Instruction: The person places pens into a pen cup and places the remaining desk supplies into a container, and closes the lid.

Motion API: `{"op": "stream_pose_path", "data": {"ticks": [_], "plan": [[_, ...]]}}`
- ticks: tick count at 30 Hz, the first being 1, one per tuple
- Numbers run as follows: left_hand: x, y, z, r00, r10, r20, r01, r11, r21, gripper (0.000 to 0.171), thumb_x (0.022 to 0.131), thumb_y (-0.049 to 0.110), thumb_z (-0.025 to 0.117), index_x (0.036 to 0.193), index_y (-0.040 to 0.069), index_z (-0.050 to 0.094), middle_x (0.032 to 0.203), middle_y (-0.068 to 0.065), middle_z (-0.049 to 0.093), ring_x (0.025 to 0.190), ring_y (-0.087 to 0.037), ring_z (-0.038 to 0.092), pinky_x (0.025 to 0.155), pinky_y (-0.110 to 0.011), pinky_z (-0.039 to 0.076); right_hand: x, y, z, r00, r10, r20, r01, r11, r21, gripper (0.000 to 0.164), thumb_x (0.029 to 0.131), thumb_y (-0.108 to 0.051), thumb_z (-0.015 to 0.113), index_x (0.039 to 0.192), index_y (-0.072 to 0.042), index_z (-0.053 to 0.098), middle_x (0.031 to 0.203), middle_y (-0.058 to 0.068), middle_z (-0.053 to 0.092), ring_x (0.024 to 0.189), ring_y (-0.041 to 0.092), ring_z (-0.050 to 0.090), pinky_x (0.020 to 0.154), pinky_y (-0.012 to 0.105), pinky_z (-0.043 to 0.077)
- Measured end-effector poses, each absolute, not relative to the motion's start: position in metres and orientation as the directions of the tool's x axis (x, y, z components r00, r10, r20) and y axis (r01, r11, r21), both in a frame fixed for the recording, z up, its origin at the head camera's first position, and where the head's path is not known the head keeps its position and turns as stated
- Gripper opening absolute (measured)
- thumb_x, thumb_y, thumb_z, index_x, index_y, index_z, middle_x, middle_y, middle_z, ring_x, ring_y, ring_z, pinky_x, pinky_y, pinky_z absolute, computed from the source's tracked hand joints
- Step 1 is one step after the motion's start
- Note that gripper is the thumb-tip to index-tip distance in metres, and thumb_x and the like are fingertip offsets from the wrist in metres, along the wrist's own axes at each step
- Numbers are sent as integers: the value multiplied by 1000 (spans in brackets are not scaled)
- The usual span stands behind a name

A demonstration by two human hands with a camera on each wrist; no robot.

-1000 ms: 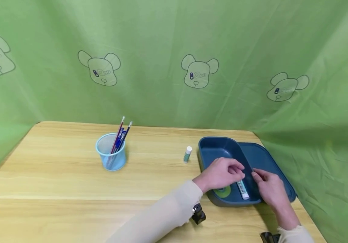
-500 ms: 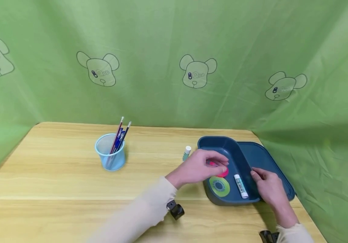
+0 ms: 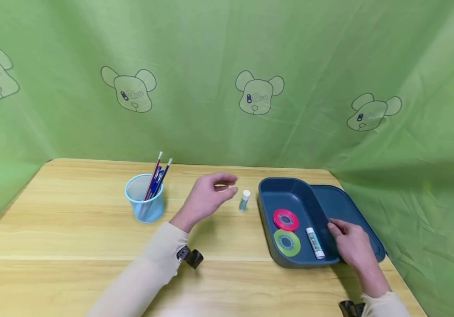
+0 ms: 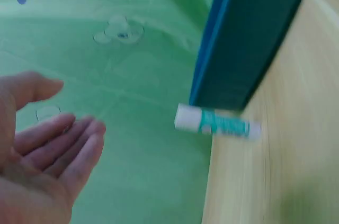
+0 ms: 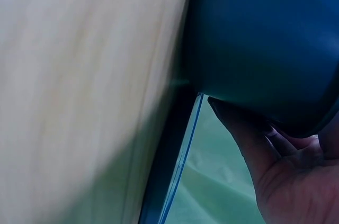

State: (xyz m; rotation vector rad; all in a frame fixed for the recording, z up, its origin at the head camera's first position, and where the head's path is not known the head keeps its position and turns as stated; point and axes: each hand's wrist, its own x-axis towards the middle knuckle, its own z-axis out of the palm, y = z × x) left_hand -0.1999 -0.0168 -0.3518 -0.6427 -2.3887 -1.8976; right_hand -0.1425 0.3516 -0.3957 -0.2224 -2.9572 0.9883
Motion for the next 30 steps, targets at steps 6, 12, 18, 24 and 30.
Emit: {"op": "stream_pose_path", "data": {"ticks": [6, 12, 18, 24, 30], "plan": [[-209, -26, -364, -948, 222, 230, 288, 282, 915, 38, 90, 11, 71, 125, -2, 63, 122, -17, 64, 114, -30, 61, 99, -37, 48, -142, 352, -396, -988, 147, -49, 147, 789, -596, 51, 107, -27, 40, 141, 11, 43, 140, 38, 39, 129, 55, 34, 99, 66, 35], [-218, -21, -383, -964, 244, 109, 182, 303, 935, 42, 89, 12, 73, 127, -2, 61, 127, -18, 61, 116, -32, 58, 99, -35, 48, -142, 353, -396, -989, 141, -46, 141, 789, -598, 52, 107, -29, 39, 141, 11, 44, 140, 37, 40, 129, 55, 34, 98, 66, 36], [-229, -13, -400, -962, 261, 76, 164, 335, 928, 42, 88, 13, 75, 125, -2, 62, 125, -15, 62, 117, -34, 57, 98, -37, 49, -143, 353, -396, -991, 131, -18, 116, 801, -588, 52, 107, -29, 41, 139, 11, 46, 138, 37, 42, 127, 55, 36, 96, 66, 38], [-235, 5, -406, -952, 300, 62, 171, 352, 920, 48, 87, 13, 76, 128, -4, 59, 126, -17, 61, 117, -32, 57, 98, -36, 48, -142, 353, -395, -991, 135, -9, 114, 800, -589, 51, 107, -28, 41, 138, 11, 47, 138, 37, 43, 127, 55, 37, 95, 66, 38], [-236, 22, -410, -949, 311, 50, 163, 348, 923, 52, 85, 12, 78, 129, -5, 58, 127, -20, 61, 116, -33, 58, 98, -36, 48, -142, 351, -395, -991, 132, -9, 112, 804, -585, 51, 107, -28, 42, 138, 11, 47, 138, 37, 42, 127, 55, 37, 96, 66, 38]]}}
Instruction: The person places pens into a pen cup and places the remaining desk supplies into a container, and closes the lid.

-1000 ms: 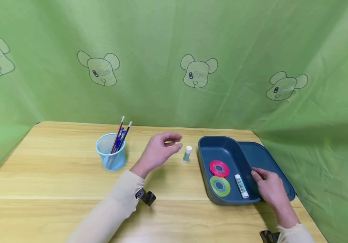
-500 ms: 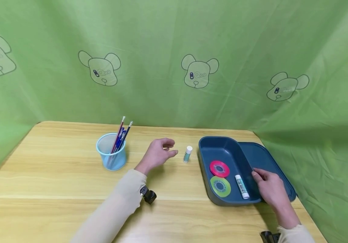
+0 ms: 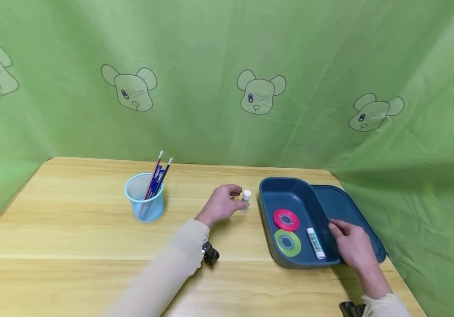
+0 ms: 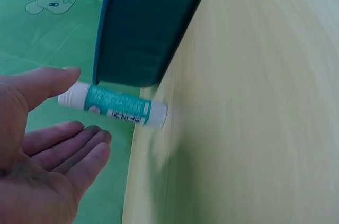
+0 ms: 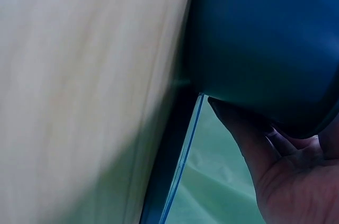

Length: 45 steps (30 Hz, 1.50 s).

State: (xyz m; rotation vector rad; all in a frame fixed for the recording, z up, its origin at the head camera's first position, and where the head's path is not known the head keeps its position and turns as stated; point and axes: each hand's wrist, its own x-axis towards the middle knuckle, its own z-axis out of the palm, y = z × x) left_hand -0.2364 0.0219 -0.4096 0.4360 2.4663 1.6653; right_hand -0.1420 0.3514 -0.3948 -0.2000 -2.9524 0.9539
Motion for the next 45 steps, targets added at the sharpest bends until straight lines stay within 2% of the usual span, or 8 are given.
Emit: {"op": "stream_pose_path", "data": {"ticks": [6, 14, 30, 45], "plan": [[-236, 33, -411, -948, 312, 67, 187, 375, 908, 49, 86, 13, 77, 129, -2, 60, 124, -16, 63, 114, -29, 60, 97, -33, 49, -141, 352, -395, -990, 139, -19, 123, 801, -585, 51, 107, -28, 41, 139, 11, 47, 139, 37, 41, 127, 55, 36, 97, 66, 37], [-236, 38, -417, -953, 289, 89, 213, 431, 877, 38, 87, 13, 75, 122, 0, 64, 113, -10, 67, 101, -20, 63, 92, -30, 51, -142, 352, -396, -991, 134, -14, 117, 803, -584, 51, 107, -29, 41, 138, 10, 47, 138, 37, 43, 128, 55, 36, 97, 66, 36], [-242, 44, -417, -953, 275, 125, 226, 373, 900, 19, 87, 7, 75, 104, 0, 70, 88, -1, 68, 81, -12, 63, 75, -21, 53, -141, 352, -396, -990, 143, -20, 127, 800, -586, 51, 107, -29, 42, 139, 11, 47, 139, 37, 41, 128, 55, 35, 98, 66, 35], [-240, 40, -416, -951, 278, 135, 242, 397, 886, 21, 87, 6, 75, 106, 0, 71, 92, -4, 69, 84, -13, 64, 77, -22, 53, -141, 351, -394, -988, 147, -36, 140, 797, -588, 52, 107, -29, 40, 140, 11, 45, 140, 37, 40, 129, 55, 34, 99, 67, 34]]}}
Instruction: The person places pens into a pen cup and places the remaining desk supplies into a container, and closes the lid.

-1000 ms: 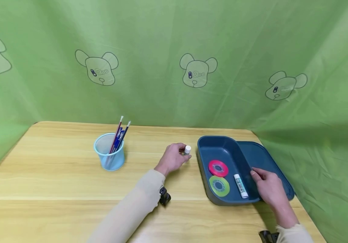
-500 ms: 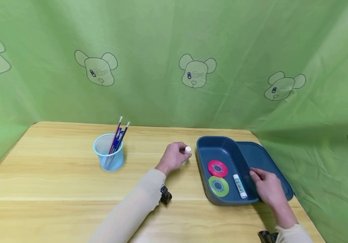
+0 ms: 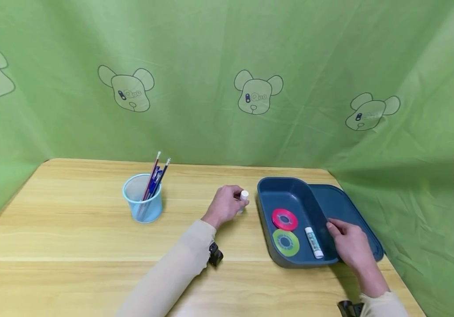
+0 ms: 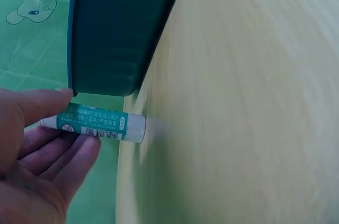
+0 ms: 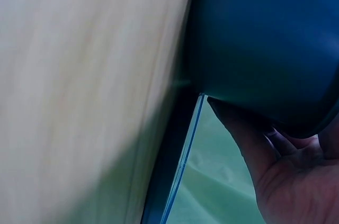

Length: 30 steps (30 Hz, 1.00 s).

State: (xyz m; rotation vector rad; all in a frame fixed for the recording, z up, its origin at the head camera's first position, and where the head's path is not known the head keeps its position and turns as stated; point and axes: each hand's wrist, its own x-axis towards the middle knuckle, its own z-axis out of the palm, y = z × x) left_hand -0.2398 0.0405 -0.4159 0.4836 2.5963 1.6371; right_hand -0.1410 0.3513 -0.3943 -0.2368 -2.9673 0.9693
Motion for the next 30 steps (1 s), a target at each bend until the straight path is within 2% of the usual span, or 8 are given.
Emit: {"op": "stream_pose_path", "data": {"ticks": [7, 18, 25, 30], "plan": [[-239, 38, -410, -957, 251, 145, 236, 389, 890, 18, 87, 8, 75, 104, 1, 71, 89, -1, 68, 82, -11, 63, 73, -21, 53, -142, 352, -395, -988, 146, -49, 147, 798, -584, 52, 107, -30, 40, 141, 10, 44, 141, 37, 39, 130, 55, 33, 99, 67, 34], [-223, 36, -365, -932, 261, 253, 325, 285, 902, 12, 88, 15, 76, 96, 8, 72, 85, 4, 67, 83, -12, 63, 67, -23, 53, -143, 352, -394, -990, 130, -57, 139, 796, -589, 54, 107, -30, 38, 141, 11, 43, 141, 38, 38, 129, 56, 33, 99, 67, 35], [-207, 56, -344, -922, 319, 219, 301, 233, 925, 13, 87, 16, 77, 96, 7, 72, 82, 4, 65, 77, -14, 61, 61, -22, 52, -143, 353, -397, -991, 122, -55, 131, 800, -585, 54, 107, -31, 38, 141, 11, 42, 141, 38, 38, 129, 56, 33, 98, 67, 35], [-204, 76, -342, -922, 348, 169, 259, 228, 939, 17, 87, 20, 78, 99, 9, 73, 81, 5, 64, 72, -11, 59, 63, -21, 52, -144, 353, -398, -991, 128, -41, 128, 802, -584, 53, 107, -30, 38, 140, 12, 44, 140, 37, 39, 128, 56, 34, 98, 67, 35]]}}
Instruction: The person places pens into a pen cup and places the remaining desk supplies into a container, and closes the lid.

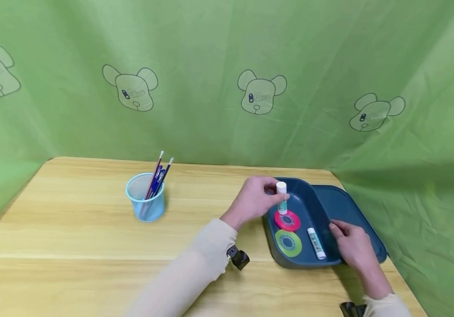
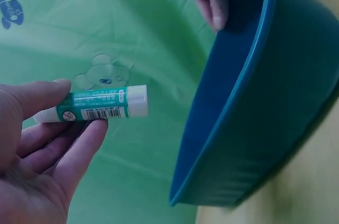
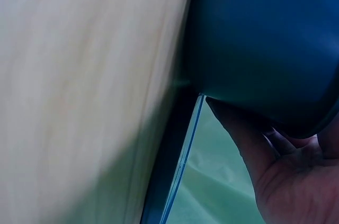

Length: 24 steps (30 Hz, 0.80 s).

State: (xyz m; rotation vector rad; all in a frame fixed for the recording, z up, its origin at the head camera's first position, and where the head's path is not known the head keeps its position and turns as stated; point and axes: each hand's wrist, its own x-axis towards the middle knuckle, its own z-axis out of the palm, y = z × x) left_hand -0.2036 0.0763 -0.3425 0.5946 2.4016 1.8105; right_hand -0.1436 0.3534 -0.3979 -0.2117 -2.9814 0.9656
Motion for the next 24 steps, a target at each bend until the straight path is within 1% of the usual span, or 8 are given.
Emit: {"op": "stream_pose_path", "data": {"ticks": [4, 11, 19, 24], "plan": [[-204, 90, -348, -925, 350, 149, 239, 231, 943, 17, 86, 20, 79, 99, 10, 73, 81, 7, 63, 72, -9, 59, 64, -19, 52, -144, 354, -399, -991, 127, -31, 121, 804, -582, 53, 107, -30, 38, 139, 12, 45, 140, 37, 40, 128, 56, 34, 98, 67, 35], [-204, 108, -357, -929, 345, 132, 211, 201, 957, 17, 84, 21, 80, 96, 11, 74, 79, 6, 63, 69, -9, 62, 61, -20, 54, -144, 355, -399, -992, 124, -17, 111, 807, -579, 52, 107, -29, 39, 138, 12, 46, 139, 37, 41, 127, 56, 35, 98, 67, 35], [-205, 123, -364, -930, 350, 116, 214, 257, 942, 17, 86, 23, 78, 97, 11, 73, 77, 8, 62, 68, -7, 61, 61, -18, 52, -142, 353, -398, -992, 126, -17, 112, 803, -585, 52, 107, -29, 40, 138, 12, 46, 138, 37, 42, 127, 56, 36, 98, 67, 36], [-206, 135, -372, -925, 369, 93, 212, 296, 931, 14, 86, 24, 78, 93, 13, 72, 72, 8, 63, 63, -7, 60, 56, -21, 51, -143, 354, -397, -991, 127, -29, 120, 807, -579, 53, 107, -30, 39, 139, 12, 45, 138, 38, 41, 127, 56, 35, 98, 68, 36]]}}
